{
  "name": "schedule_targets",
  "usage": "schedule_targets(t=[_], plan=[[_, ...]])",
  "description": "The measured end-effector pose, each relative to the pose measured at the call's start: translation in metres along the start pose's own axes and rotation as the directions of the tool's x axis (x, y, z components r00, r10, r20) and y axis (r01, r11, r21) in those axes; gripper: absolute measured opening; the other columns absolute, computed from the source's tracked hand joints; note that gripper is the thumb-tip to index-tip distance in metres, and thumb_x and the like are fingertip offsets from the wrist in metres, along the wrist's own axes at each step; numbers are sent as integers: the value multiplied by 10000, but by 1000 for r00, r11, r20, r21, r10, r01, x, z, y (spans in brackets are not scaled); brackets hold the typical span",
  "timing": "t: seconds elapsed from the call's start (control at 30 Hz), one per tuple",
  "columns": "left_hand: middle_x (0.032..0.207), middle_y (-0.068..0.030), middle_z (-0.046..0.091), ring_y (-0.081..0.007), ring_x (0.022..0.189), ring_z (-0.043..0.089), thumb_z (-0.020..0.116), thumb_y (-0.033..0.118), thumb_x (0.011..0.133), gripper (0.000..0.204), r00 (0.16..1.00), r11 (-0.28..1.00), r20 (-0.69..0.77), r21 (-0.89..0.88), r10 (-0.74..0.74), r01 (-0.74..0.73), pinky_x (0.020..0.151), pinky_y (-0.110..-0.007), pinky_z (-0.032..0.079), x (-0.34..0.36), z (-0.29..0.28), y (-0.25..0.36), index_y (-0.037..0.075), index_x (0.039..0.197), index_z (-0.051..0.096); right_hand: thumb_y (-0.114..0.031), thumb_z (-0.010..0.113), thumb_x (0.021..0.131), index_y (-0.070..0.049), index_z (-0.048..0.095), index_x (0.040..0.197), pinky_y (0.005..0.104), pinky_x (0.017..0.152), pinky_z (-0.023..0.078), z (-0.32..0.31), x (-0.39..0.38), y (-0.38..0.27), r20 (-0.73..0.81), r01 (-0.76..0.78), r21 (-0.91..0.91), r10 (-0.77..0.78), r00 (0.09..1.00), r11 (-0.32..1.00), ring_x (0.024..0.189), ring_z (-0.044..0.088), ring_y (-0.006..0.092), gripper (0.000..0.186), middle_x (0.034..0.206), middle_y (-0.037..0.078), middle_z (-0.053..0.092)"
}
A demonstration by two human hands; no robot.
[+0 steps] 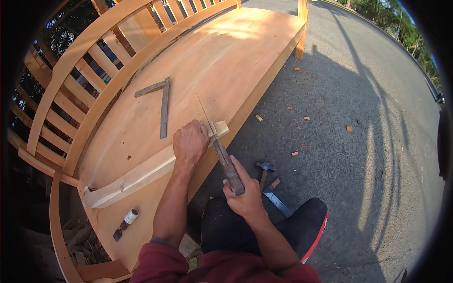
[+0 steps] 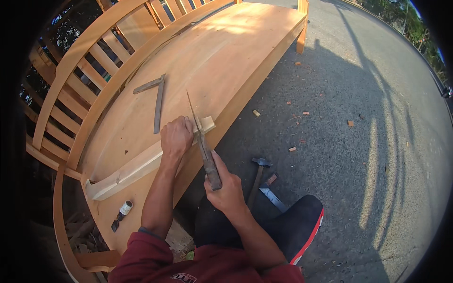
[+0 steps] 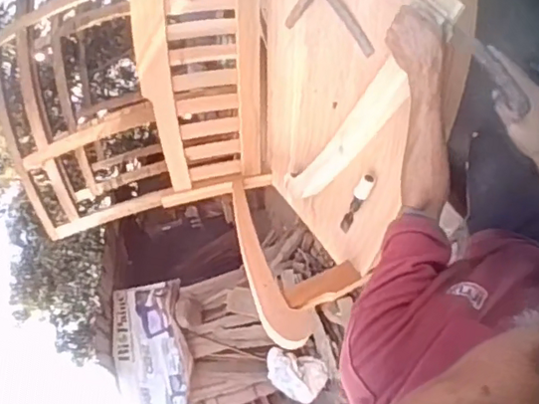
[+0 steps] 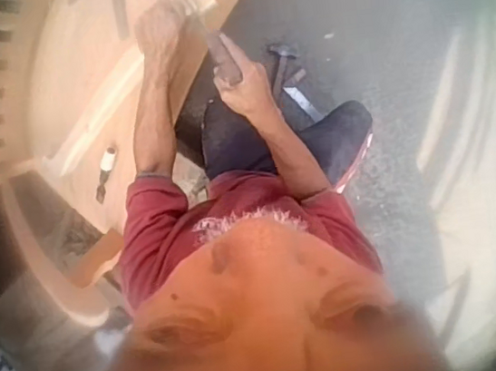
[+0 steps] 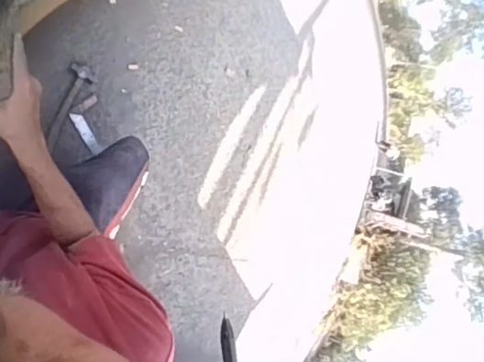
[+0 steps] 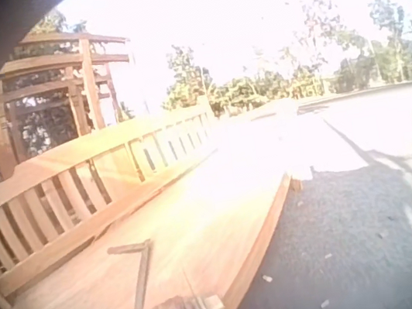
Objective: The person saws a joint on a curved wooden piece, hammers a chisel to carve out a section of wood, and then continues sawing the piece to shape it while it sits on a wooden bench.
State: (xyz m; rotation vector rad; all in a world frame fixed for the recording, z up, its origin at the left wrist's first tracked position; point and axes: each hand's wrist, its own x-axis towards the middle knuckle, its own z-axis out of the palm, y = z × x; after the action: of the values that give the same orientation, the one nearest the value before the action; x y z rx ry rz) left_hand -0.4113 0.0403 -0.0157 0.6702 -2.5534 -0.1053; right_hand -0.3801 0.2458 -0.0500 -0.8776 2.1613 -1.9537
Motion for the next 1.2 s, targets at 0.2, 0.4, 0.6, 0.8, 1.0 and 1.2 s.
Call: schedule_targets(t=[0.2,0.4,0.6,0.8,1.0,1.2], plan=[[739,-270,687,-475,704,683,530,291,994,385,999,994,9,104,-42,41,697,-567,541,1,0,-11,0,799,691,28,712,815,5,461,1503,352,793,571,-32,-65,-14,93,-9,-24,12,996,1000,923,757,314,732,1098,240,721],[733,-275,679,-462,704,682,515,291,1004,401,1000,993,16,119,2,-4,689,-557,531,-3,-1,4,-3,783,674,49,713,806,12,464,1501,326,844,569,-38,-68,-15,73,3,-52,1,997,999,962,766,306,739,1173,242,715],[727,-280,677,-463,714,681,504,280,1012,410,1000,992,-10,120,26,-24,707,-546,527,11,-2,-5,-15,783,674,21,707,807,-12,469,1505,336,812,564,-9,-20,0,31,-10,42,8,999,999,908,756,347,738,1116,245,718],[742,-281,683,-466,719,681,502,283,1012,413,1000,990,11,138,-4,3,733,-540,531,7,1,-5,-17,791,682,30,706,802,-16,456,1517,334,817,564,-47,-91,-4,78,15,-40,-12,997,999,902,756,343,758,1125,231,720],[748,-278,686,-465,724,683,504,283,1010,407,1000,989,11,146,15,-17,732,-543,534,7,3,-8,-14,801,689,9,725,784,-35,440,1526,387,799,562,-11,-23,9,55,47,11,-48,997,999,891,738,378,797,1095,250,711],[757,-277,690,-459,732,687,501,286,1014,414,999,989,34,146,-35,30,736,-537,537,5,5,-8,-20,821,702,7,747,761,-40,425,1535,414,810,571,-14,-26,8,101,-40,26,37,994,999,921,730,394,840,1118,250,708]])
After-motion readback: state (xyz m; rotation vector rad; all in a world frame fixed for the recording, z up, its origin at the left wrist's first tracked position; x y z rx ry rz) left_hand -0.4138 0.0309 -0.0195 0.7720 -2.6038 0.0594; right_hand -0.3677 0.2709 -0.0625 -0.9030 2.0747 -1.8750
